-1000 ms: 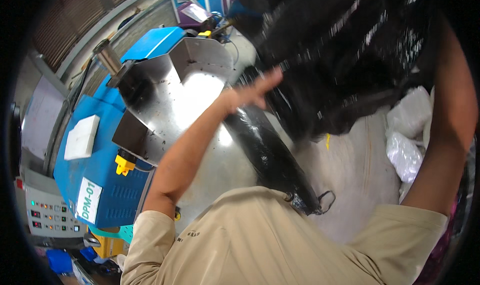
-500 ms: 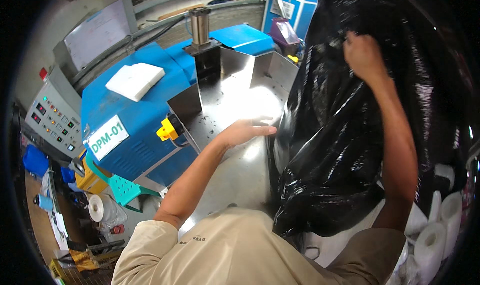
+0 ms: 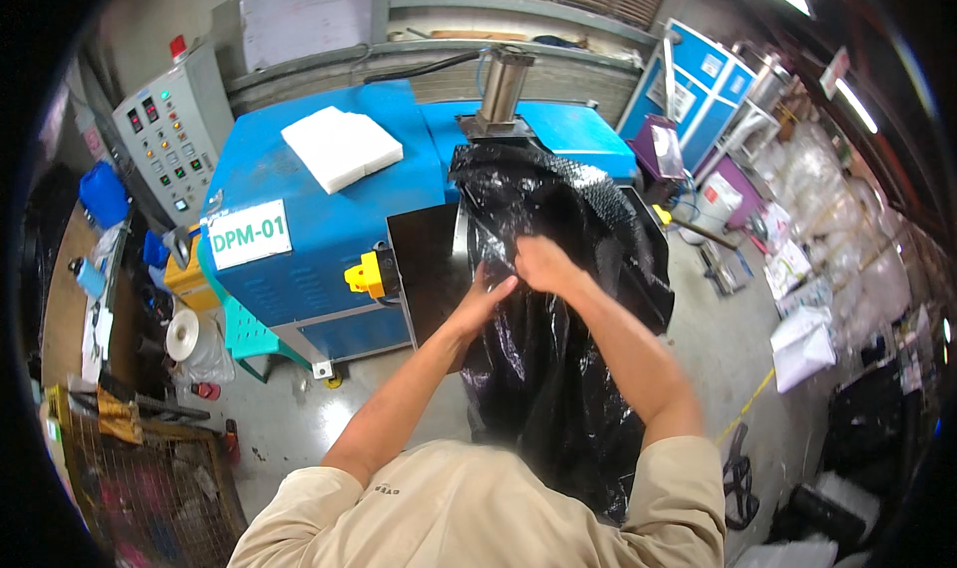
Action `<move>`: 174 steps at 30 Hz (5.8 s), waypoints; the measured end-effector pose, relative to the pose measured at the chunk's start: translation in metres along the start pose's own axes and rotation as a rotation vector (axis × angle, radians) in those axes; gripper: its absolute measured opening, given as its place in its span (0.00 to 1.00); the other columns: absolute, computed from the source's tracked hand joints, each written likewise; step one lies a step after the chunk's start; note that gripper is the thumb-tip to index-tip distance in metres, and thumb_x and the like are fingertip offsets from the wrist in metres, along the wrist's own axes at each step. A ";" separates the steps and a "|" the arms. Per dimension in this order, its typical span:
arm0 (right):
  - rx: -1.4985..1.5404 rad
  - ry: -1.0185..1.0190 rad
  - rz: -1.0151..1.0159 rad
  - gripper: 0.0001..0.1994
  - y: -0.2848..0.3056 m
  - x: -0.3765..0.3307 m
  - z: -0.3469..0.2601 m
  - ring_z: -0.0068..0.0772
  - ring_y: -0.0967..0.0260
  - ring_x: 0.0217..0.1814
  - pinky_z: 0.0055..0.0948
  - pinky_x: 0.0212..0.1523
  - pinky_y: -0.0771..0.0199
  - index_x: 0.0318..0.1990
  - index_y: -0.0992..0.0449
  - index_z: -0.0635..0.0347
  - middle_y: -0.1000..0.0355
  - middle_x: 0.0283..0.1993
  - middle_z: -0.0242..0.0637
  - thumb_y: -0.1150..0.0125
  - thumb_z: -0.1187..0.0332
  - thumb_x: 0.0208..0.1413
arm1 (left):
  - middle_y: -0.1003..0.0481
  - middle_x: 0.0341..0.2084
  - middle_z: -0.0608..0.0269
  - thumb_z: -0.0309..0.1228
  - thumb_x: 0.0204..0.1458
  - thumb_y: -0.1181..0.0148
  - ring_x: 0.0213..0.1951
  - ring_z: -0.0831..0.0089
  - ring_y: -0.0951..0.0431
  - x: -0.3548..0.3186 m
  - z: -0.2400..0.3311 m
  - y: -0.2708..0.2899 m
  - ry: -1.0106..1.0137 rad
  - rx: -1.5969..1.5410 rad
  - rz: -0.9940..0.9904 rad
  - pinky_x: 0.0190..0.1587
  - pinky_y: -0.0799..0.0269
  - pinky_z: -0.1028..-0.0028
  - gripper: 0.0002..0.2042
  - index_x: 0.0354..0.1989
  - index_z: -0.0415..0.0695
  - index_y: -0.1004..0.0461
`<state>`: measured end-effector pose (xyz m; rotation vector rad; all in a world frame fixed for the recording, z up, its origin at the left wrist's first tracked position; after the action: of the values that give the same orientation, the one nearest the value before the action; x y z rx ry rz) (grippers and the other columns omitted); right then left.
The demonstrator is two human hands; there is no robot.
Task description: The person operates a blue industrial machine labeled DPM-01 in a warehouse setting. They repeatedly place white rectangular blocks into the machine's hopper and handle large black woven bags, pushing them into the machine's opening. The person also adjusts the machine's metal chute and interacts with the control panel.
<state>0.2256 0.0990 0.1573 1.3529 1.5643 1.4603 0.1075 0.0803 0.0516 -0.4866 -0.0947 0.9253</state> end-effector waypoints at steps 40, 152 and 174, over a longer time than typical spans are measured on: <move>1.385 -0.409 0.037 0.18 -0.119 -0.048 0.114 0.24 0.22 0.48 0.30 0.56 0.24 0.50 0.17 0.63 0.16 0.48 0.30 0.25 0.80 0.50 | 0.39 0.72 0.48 0.39 0.48 0.20 0.71 0.55 0.36 0.091 -0.032 0.150 -0.126 0.230 0.585 0.72 0.39 0.58 0.53 0.78 0.41 0.50; 0.389 -0.251 0.758 0.15 0.169 -0.144 -0.001 0.50 0.21 0.53 0.40 0.56 0.23 0.47 0.18 0.65 0.20 0.54 0.50 0.28 0.72 0.51 | 0.18 0.49 0.53 0.31 0.41 0.16 0.51 0.64 0.19 -0.034 0.190 -0.213 -0.542 0.307 -0.267 0.58 0.26 0.66 0.29 0.50 0.33 0.22; 0.958 -0.029 0.474 0.68 0.144 -0.280 0.056 0.41 0.42 0.77 0.43 0.77 0.43 0.72 0.38 0.67 0.38 0.74 0.40 0.05 0.55 0.16 | 0.20 0.53 0.53 0.23 0.42 0.23 0.58 0.66 0.23 -0.043 0.142 -0.302 -0.862 -0.053 -0.542 0.63 0.30 0.64 0.28 0.56 0.33 0.23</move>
<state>0.3995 -0.1608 0.2249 2.3899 2.1322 0.8846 0.2654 -0.0539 0.3168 -0.0647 -0.9871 0.5397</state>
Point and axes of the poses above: each hand's wrist, its own x-axis towards the middle knuckle, its own y-axis out of the back of the hand, z = x × y, the point moved 8 cm from there along x, towards the middle knuckle
